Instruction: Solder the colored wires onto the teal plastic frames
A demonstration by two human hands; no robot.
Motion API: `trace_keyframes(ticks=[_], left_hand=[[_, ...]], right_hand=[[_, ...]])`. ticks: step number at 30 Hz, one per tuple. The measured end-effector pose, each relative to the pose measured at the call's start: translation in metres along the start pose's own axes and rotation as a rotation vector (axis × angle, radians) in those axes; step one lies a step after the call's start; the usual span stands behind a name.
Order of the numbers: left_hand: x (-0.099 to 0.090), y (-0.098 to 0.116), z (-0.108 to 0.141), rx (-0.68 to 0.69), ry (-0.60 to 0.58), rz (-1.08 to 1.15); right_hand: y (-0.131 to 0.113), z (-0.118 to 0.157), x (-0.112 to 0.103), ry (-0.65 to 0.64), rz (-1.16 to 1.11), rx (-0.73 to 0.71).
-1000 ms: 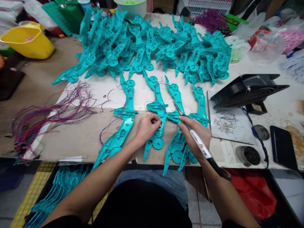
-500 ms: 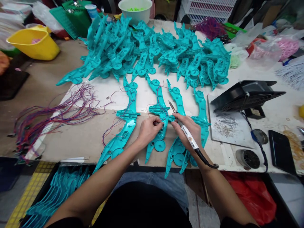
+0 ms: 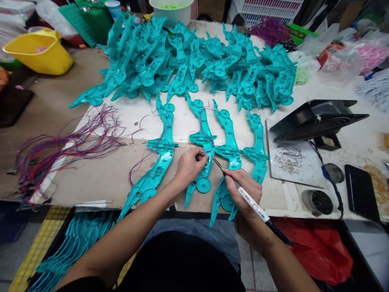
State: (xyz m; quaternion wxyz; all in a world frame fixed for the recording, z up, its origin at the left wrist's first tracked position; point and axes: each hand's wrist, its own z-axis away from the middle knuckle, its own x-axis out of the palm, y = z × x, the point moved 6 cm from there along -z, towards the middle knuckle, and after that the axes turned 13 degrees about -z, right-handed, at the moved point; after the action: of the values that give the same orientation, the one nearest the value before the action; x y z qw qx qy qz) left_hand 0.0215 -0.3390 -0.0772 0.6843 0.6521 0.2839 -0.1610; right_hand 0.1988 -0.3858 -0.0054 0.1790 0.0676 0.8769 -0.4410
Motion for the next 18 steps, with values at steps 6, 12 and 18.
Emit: trace_keyframes(ticks=[6, 12, 18], left_hand=[[-0.0008, 0.0019, 0.0006, -0.005, 0.003, -0.039], [-0.0004, 0.0007, 0.0003, -0.008, 0.001, -0.039], [-0.0003, 0.0009, -0.0002, -0.002, -0.002, -0.036]], right_hand=[[0.0015, -0.0004, 0.0051, -0.053, 0.016, -0.016], [0.0034, 0.0031, 0.0065, -0.073, -0.007, -0.036], [-0.0008, 0.0022, 0.0013, -0.012, 0.037, -0.03]])
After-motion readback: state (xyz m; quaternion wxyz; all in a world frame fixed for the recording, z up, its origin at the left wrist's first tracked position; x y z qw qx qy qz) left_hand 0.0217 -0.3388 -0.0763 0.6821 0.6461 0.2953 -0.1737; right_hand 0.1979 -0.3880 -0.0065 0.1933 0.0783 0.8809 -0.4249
